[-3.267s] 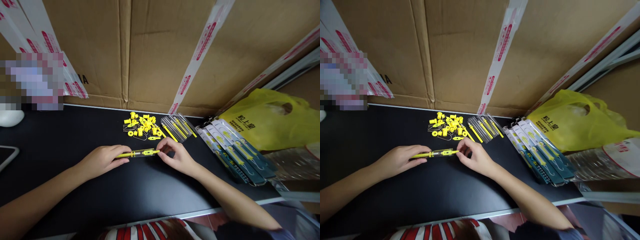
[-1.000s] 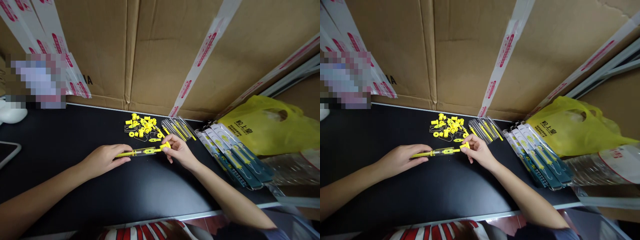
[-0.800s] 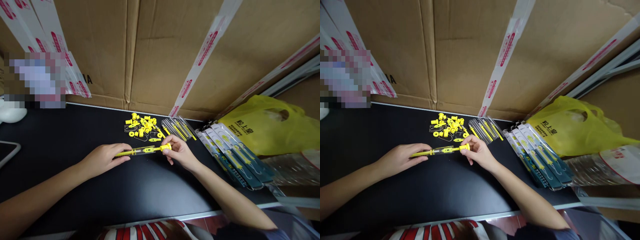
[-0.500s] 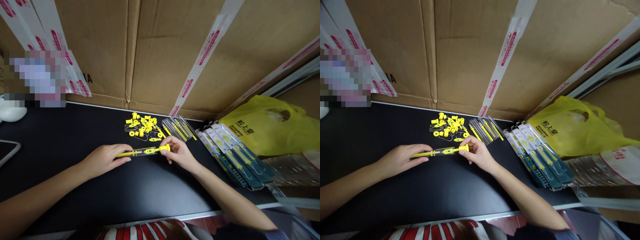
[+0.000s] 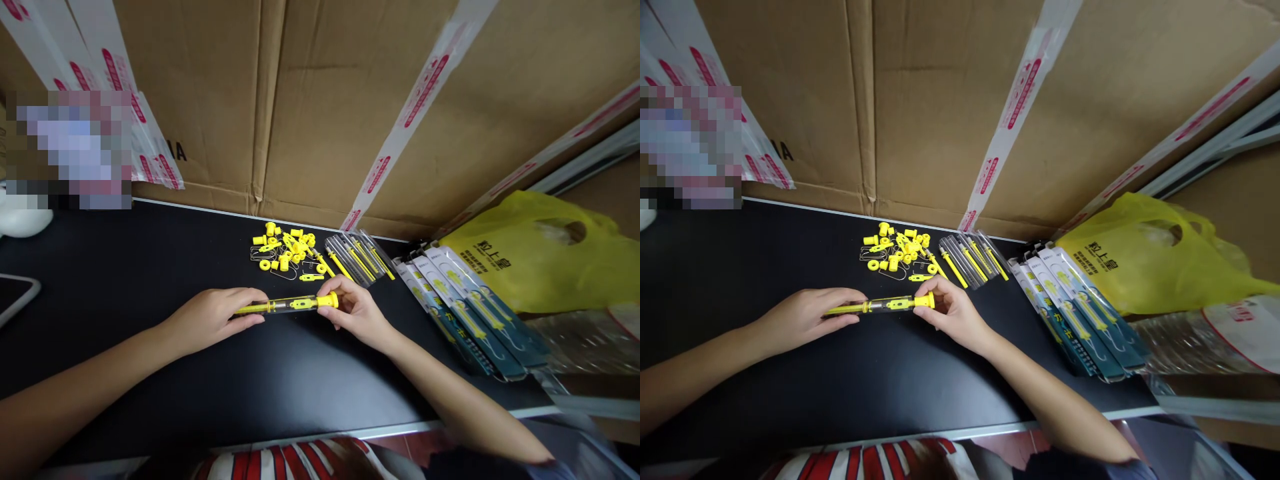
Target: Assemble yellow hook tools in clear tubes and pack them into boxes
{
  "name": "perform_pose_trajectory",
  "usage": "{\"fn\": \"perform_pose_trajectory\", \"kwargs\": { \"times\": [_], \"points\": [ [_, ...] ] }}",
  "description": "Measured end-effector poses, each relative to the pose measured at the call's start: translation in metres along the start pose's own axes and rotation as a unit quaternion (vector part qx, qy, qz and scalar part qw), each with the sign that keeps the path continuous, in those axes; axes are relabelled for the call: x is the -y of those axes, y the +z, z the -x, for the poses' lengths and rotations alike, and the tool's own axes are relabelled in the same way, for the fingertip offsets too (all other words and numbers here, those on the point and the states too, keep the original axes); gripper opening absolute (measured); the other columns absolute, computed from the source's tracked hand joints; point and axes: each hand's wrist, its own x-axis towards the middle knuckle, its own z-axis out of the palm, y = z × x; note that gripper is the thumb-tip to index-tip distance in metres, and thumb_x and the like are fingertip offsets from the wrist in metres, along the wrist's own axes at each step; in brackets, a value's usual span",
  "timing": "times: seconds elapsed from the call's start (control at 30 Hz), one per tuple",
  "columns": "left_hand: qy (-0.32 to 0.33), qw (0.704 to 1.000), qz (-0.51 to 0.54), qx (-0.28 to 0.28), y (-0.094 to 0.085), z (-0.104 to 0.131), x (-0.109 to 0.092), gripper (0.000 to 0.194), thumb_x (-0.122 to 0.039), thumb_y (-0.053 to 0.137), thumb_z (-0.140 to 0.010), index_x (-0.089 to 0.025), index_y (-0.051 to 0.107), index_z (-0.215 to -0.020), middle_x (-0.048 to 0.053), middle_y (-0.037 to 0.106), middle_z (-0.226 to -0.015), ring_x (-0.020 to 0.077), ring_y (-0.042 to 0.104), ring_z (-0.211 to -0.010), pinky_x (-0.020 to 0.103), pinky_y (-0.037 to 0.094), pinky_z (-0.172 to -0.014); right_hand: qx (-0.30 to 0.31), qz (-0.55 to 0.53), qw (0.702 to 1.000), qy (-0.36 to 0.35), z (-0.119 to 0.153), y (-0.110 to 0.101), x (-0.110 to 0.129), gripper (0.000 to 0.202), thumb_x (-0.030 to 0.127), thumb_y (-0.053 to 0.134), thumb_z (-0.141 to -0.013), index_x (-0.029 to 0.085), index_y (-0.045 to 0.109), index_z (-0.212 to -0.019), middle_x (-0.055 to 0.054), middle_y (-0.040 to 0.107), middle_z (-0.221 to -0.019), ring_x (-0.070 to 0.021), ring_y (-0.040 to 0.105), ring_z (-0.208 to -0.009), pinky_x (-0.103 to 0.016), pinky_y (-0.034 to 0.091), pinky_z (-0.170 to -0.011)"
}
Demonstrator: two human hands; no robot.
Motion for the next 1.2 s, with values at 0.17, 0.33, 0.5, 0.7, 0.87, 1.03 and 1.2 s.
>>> {"fn": "perform_pose_trajectory", "kwargs": {
  "times": [0.17,0.33,0.5,0.7,0.87,1.03,1.2],
  "points": [
    [0.007,1.0,-0.001,0.002,0.002,0.0,0.0,0.03,-0.043,0.047,-0.092,-0.024,0.058,-0.113,0.001,0.069,-0.105,0.0155,0.067,-0.09,0.023,0.05,-0.078,0.035,0.004,0.999,0.019,0.006,0.003,0.002,0.021,0.037,0.055,-0.09,0.025,0.047,-0.105,0.002,0.043,-0.081,-0.007,0.041,-0.053,-0.02,0.04,-0.045],
    [0.019,1.0,-0.014,0.004,0.003,0.001,0.0,0.03,-0.042,0.046,-0.093,-0.024,0.057,-0.114,0.0,0.069,-0.106,0.0152,0.067,-0.09,0.023,0.05,-0.079,0.049,0.103,0.993,0.006,0.012,0.004,0.006,0.023,0.034,0.041,-0.096,0.027,0.037,-0.118,-0.004,0.043,-0.101,-0.0106,0.045,-0.067,-0.024,0.045,-0.059],
    [0.022,0.999,-0.028,0.005,0.003,0.001,0.001,0.031,-0.042,0.045,-0.093,-0.024,0.057,-0.115,0.001,0.068,-0.107,0.015,0.067,-0.09,0.023,0.05,-0.079,0.057,0.167,0.984,-0.011,0.011,0.002,0.006,0.022,0.032,0.032,-0.099,0.025,0.036,-0.119,-0.006,0.045,-0.101,-0.0148,0.049,-0.078,-0.028,0.047,-0.068],
    [0.023,0.999,-0.04,0.003,0.003,0.001,0.0,0.03,-0.042,0.044,-0.094,-0.023,0.056,-0.115,0.001,0.069,-0.106,0.015,0.067,-0.089,0.023,0.049,-0.077,0.035,0.213,0.976,-0.036,0.011,0.005,0.007,0.021,0.031,0.035,-0.098,0.024,0.037,-0.119,-0.006,0.048,-0.1,-0.0159,0.051,-0.085,-0.031,0.047,-0.077],
    [0.027,0.999,-0.043,0.001,0.003,0.001,0.001,0.031,-0.042,0.044,-0.094,-0.024,0.055,-0.115,0.0,0.068,-0.107,0.0146,0.067,-0.09,0.022,0.049,-0.077,-0.003,0.243,0.962,-0.127,0.012,0.005,0.002,0.025,0.023,0.043,-0.095,0.025,0.039,-0.12,-0.008,0.051,-0.105,-0.0177,0.053,-0.092,-0.032,0.048,-0.08],
    [0.025,0.999,-0.033,-0.01,0.002,0.001,0.001,0.03,-0.041,0.046,-0.093,-0.023,0.056,-0.115,-0.001,0.069,-0.107,0.0142,0.067,-0.09,0.022,0.049,-0.077,-0.013,0.244,0.946,-0.214,0.008,0.003,0.0,0.028,0.013,0.051,-0.089,0.025,0.043,-0.113,-0.006,0.054,-0.098,-0.0173,0.054,-0.084,-0.031,0.048,-0.072],
    [0.024,0.999,-0.016,-0.023,0.0,0.001,0.0,0.029,-0.041,0.047,-0.093,-0.022,0.057,-0.113,-0.001,0.069,-0.103,0.0131,0.067,-0.089,0.021,0.048,-0.077,-0.014,0.124,0.977,-0.175,0.005,0.004,0.004,0.018,0.012,0.055,-0.088,0.023,0.049,-0.1,-0.006,0.053,-0.098,-0.0179,0.055,-0.091,-0.031,0.048,-0.073]
  ]
}}
